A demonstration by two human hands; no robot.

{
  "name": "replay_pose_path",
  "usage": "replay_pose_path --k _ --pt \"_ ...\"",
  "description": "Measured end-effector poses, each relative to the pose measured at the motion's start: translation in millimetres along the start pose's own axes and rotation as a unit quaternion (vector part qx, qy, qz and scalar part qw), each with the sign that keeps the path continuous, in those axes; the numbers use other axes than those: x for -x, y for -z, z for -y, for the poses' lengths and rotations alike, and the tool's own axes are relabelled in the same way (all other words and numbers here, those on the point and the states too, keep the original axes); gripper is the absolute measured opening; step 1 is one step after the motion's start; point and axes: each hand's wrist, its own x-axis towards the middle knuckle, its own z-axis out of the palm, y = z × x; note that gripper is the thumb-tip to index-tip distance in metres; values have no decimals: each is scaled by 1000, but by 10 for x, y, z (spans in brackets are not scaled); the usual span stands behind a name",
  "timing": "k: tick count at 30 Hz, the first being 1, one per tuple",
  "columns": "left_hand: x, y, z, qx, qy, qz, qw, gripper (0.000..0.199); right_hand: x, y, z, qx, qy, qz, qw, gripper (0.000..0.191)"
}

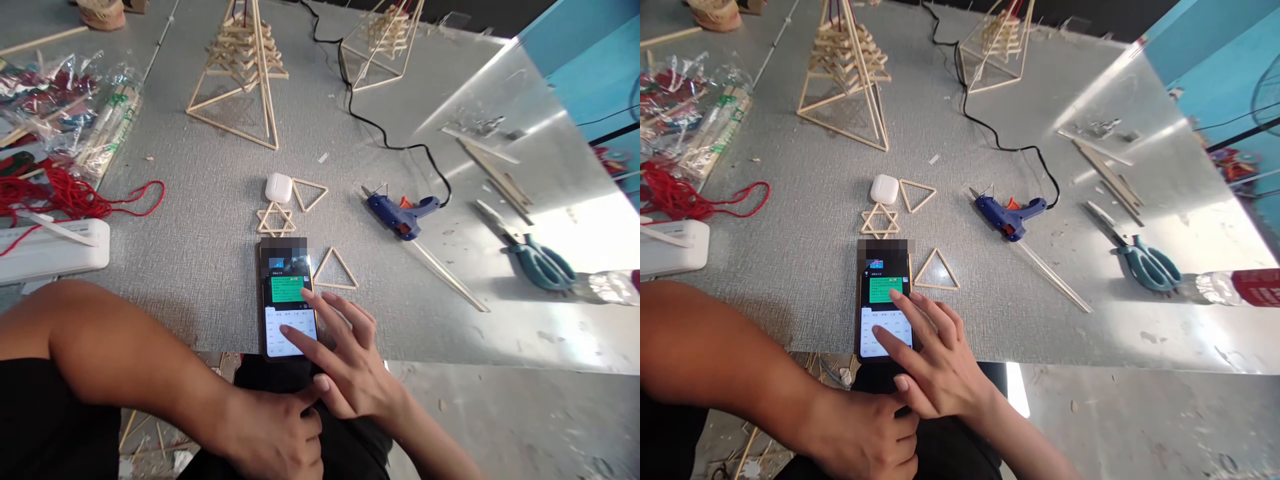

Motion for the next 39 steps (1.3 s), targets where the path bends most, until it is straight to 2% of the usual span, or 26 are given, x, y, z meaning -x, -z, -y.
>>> replay_pose_path --k 6,10,13,17,23,26,34,39 --pt "0 -22 -29 30 -10 10 999 23 -18 9 6 -6 0 20 1000 58" --pt "-26 -115 -68 100 -55 48 992 14 -47 -4 31 -12 -24 11 1000 59" --pt "-34 -179 -95 141 -88 80 983 28 -87 -20 48 -12 -45 14 999 61" --pt "-35 -150 -116 120 -77 76 987 42 -98 -29 51 -11 -49 15 999 61" --pt "-53 -57 -115 109 -66 103 986 58 42 -4 25 -14 -79 -80 994 57" --pt "-57 -27 -100 110 -68 112 985 64 127 5 10 4 -97 -99 990 56" --pt "-50 45 -88 107 -73 112 985 58 186 -21 13 12 -106 -112 988 57" --pt "-19 8 -106 86 -72 86 990 32 181 -25 8 15 -106 -108 988 57"
